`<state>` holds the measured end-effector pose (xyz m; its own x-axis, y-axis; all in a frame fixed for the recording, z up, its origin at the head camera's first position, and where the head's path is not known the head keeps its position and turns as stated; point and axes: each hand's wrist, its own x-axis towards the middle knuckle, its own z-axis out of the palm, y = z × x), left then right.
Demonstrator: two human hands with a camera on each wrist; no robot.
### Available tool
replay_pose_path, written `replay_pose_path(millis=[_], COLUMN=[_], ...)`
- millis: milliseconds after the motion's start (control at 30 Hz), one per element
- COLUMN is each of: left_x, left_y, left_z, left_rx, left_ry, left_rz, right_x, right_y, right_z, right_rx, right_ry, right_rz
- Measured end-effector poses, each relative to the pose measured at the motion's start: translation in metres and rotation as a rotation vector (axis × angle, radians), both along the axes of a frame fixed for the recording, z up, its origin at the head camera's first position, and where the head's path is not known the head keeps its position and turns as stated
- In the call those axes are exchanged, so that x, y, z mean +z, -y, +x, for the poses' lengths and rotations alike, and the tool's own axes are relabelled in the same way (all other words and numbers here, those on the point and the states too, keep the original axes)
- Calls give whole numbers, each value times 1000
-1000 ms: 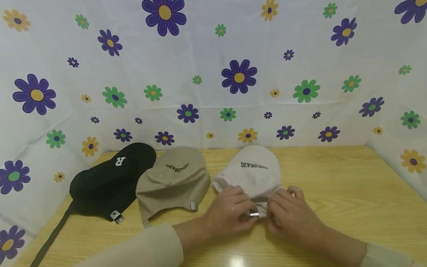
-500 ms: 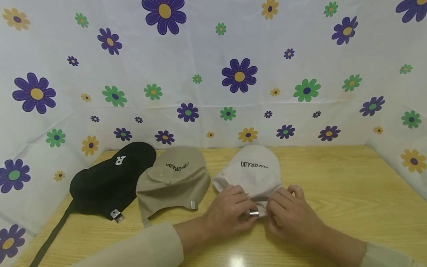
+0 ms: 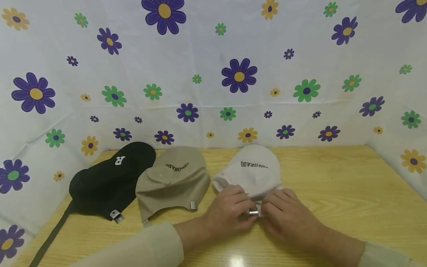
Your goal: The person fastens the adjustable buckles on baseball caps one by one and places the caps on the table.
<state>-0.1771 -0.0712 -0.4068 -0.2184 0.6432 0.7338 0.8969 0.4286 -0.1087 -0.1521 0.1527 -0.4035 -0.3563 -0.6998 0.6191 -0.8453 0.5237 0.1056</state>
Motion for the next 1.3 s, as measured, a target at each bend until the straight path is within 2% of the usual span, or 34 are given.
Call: replay_pose_path(millis=[467,833,1067,1300], left_x=[1,2,3,3], left_y=[0,-1,0,1], left_z=[4,4,3,3], left_rx=[-1,2,-10,-10], left_ry=[24,36,35,54], left_rz=[-11,-22,-11,-5], right_x=[-1,1,2,4], right_y=[0,-2,-3,-4], right_z=[0,0,0,-2], right_rx=[27,-3,-7,-8], right_ry=[-1,-6,-27,-8], right_rz=[7,47,32,9])
